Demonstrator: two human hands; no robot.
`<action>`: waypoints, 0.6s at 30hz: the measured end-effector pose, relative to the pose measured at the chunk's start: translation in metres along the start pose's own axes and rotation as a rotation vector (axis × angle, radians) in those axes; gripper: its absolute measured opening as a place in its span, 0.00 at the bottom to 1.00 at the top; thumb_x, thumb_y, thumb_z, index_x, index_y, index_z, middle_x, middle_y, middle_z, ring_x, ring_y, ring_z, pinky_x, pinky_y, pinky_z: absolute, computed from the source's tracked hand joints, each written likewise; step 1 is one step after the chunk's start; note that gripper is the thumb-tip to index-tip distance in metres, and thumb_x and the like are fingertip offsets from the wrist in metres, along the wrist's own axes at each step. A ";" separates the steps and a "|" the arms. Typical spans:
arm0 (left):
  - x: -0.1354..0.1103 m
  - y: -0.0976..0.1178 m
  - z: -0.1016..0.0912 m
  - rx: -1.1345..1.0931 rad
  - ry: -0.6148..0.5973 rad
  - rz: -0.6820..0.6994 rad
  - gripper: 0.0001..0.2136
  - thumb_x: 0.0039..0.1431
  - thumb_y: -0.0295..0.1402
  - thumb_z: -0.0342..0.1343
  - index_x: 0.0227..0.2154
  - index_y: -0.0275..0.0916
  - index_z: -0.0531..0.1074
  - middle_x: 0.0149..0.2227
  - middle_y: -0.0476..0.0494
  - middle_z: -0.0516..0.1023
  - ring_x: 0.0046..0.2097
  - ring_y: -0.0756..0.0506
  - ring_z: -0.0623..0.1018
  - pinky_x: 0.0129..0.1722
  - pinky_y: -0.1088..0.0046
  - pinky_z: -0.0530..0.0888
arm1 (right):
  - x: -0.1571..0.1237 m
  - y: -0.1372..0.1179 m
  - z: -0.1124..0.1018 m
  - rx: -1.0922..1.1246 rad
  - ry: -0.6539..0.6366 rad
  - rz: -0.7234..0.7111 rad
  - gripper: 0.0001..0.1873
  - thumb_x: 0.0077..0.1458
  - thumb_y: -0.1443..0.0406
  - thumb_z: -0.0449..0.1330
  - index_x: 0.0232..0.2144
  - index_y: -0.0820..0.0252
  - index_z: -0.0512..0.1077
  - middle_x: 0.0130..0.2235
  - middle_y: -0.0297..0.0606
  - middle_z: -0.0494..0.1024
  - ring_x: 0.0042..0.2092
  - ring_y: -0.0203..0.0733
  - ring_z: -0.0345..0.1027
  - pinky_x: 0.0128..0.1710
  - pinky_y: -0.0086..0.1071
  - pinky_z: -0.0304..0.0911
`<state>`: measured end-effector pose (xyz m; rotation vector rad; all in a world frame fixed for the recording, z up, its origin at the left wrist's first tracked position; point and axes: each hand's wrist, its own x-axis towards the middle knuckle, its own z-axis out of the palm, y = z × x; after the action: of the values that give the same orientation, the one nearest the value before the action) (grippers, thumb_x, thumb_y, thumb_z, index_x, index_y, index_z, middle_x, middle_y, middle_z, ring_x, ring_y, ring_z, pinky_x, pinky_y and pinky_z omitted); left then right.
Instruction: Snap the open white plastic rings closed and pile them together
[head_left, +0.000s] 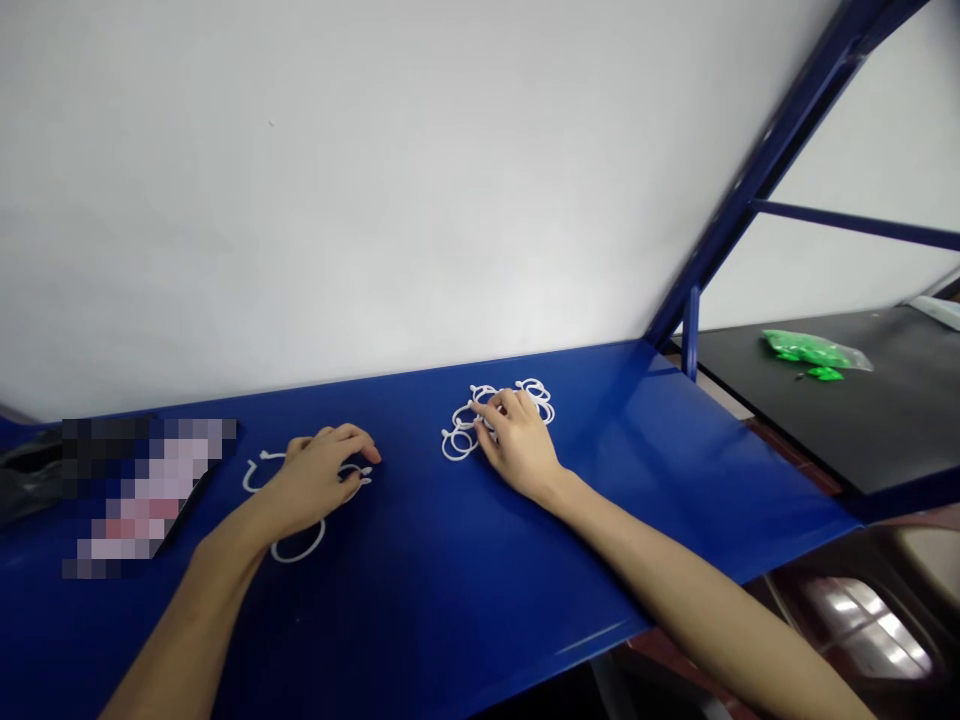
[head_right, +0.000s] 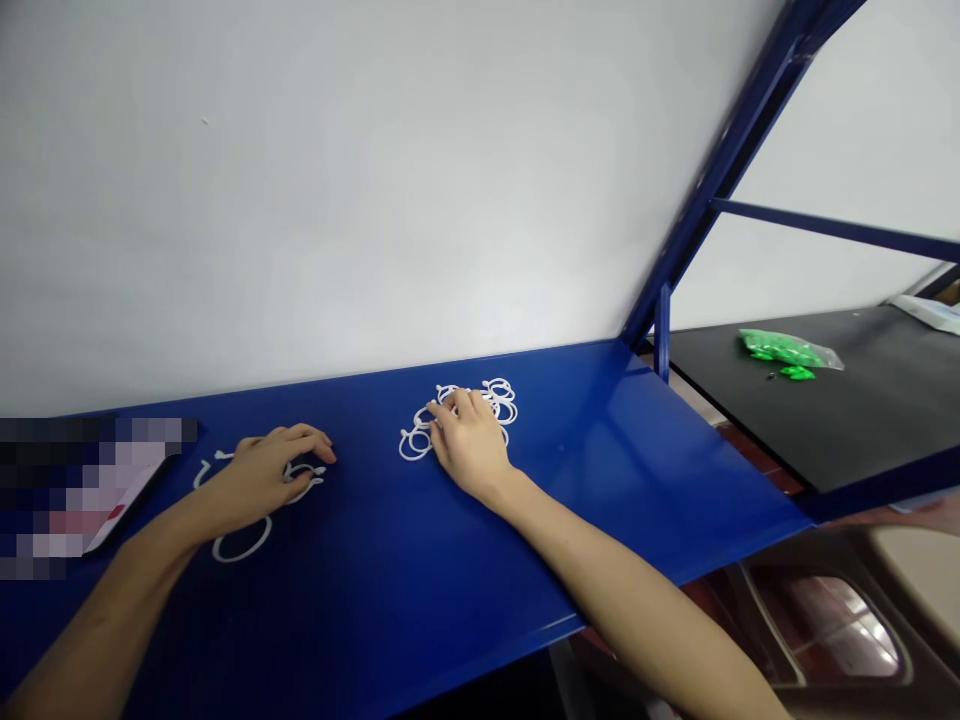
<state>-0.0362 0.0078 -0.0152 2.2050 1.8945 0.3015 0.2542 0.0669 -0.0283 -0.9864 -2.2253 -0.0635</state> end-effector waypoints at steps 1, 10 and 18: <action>0.001 0.001 -0.001 0.004 0.003 -0.002 0.11 0.54 0.33 0.49 0.36 0.48 0.76 0.48 0.45 0.79 0.51 0.38 0.75 0.54 0.51 0.63 | 0.000 -0.002 -0.001 0.015 -0.002 0.000 0.15 0.64 0.67 0.55 0.50 0.63 0.76 0.43 0.48 0.74 0.43 0.50 0.63 0.45 0.45 0.67; -0.001 0.059 0.002 -0.260 0.224 -0.035 0.11 0.59 0.45 0.56 0.35 0.44 0.73 0.36 0.48 0.81 0.39 0.44 0.78 0.43 0.64 0.72 | -0.011 -0.023 -0.013 0.389 -0.161 -0.029 0.14 0.66 0.60 0.57 0.50 0.60 0.72 0.42 0.42 0.77 0.44 0.45 0.71 0.47 0.40 0.68; -0.009 0.090 0.021 -0.710 0.316 -0.106 0.13 0.54 0.46 0.63 0.37 0.44 0.77 0.34 0.50 0.83 0.37 0.46 0.81 0.38 0.69 0.76 | -0.016 -0.031 -0.013 0.613 -0.199 -0.008 0.12 0.69 0.63 0.51 0.47 0.58 0.73 0.37 0.38 0.78 0.37 0.39 0.73 0.39 0.32 0.68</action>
<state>0.0532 -0.0153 -0.0089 1.6365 1.6621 1.1537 0.2488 0.0305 -0.0213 -0.6580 -2.2079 0.6987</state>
